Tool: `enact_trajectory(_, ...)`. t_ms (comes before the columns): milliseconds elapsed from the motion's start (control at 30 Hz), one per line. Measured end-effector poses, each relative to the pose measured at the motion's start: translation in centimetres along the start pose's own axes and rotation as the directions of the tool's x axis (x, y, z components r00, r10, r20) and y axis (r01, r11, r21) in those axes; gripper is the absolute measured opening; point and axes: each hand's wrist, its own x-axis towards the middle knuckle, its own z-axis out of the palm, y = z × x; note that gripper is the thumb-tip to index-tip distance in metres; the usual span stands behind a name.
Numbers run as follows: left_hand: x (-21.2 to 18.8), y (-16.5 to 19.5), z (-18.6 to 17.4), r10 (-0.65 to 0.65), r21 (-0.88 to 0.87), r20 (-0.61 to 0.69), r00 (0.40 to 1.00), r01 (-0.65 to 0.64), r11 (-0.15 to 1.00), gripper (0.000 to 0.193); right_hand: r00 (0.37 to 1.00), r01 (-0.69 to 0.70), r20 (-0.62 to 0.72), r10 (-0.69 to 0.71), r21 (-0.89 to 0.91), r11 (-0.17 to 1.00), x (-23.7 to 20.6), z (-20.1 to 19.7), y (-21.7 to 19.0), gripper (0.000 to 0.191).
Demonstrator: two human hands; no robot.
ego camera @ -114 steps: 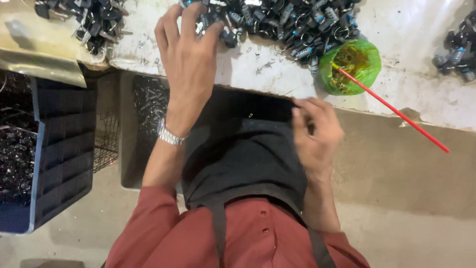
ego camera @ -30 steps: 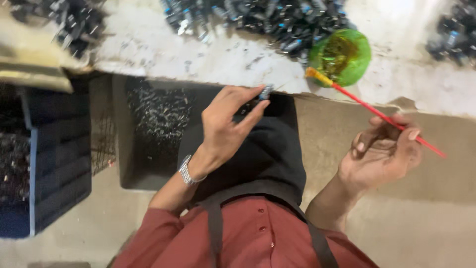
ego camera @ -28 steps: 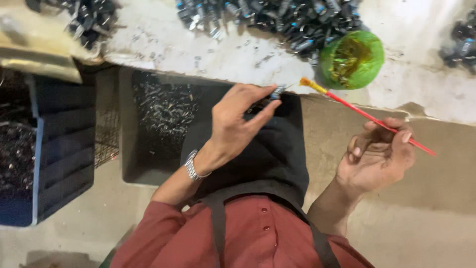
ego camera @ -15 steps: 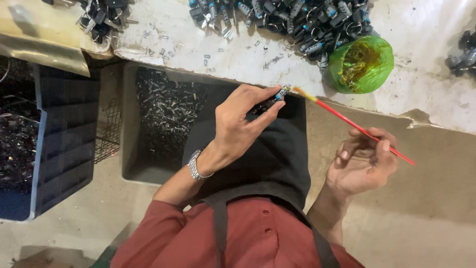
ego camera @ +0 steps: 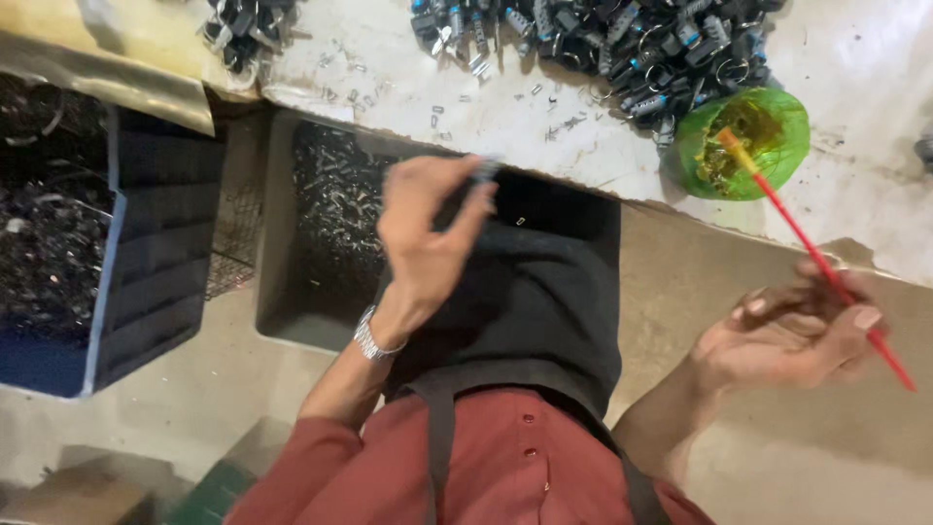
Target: The person picks small metal padlock components one at a time from a large pile on the workbench, holds and turns each part in both hands, and uses a long-handled brush to apply liquid from a green cup onto the part. Treated parts are set back on the bench and the person reaches for the next component.
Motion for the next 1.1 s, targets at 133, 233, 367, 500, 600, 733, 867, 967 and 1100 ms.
enact_trajectory(133,-0.2,-1.8,-1.0,0.006,0.237,-0.053,0.999,0.006,0.971,0.027,0.986,0.090,0.157,-0.054,-0.233,0.968,1.5,0.9,0.8,0.036)
enact_trajectory(233,1.8,-2.6,-0.4,0.111,0.314,0.003,0.994,-0.106,0.944,0.024,0.977,0.040,0.212,0.008,-0.218,0.975,1.5,1.8,0.7,0.031)
enact_trajectory(367,7.6,-4.5,1.7,0.209,0.555,-0.028,0.978,-0.158,0.816,0.034,0.974,0.000,0.208,0.085,-0.381,0.925,0.6,2.3,-0.5,0.019)
enact_trajectory(500,10.3,-5.6,3.2,0.187,0.594,0.037,0.982,-0.172,0.786,0.034,0.902,0.002,0.362,0.236,-0.551,0.835,-1.3,3.4,-1.3,0.008)
enact_trajectory(600,10.2,-5.8,3.0,0.200,0.567,0.060,0.978,-0.198,0.799,0.024,0.810,0.254,0.561,0.169,-0.596,0.762,-2.5,5.9,-1.0,0.012)
enact_trajectory(733,10.4,-5.4,2.0,0.255,0.526,0.008,0.967,-0.221,0.821,0.020,0.681,0.602,0.725,0.106,-0.636,0.482,-2.3,10.6,-0.3,0.034)
enact_trajectory(867,10.8,-3.8,0.3,0.266,0.398,-0.147,0.953,-0.189,0.898,0.019,0.613,0.676,0.714,0.339,-0.696,0.243,-1.4,14.4,0.1,0.052)
enact_trajectory(967,10.7,-2.7,-1.2,0.162,0.131,-0.196,0.967,-0.138,0.982,0.021,0.614,0.697,0.771,0.165,-0.629,0.345,-1.0,15.0,-0.2,0.042)
enact_trajectory(1100,9.1,-1.9,-1.7,-0.041,-0.204,-0.174,0.984,0.004,0.979,0.025,0.602,0.652,0.775,0.192,-0.615,0.443,-1.1,14.2,-0.6,0.042)
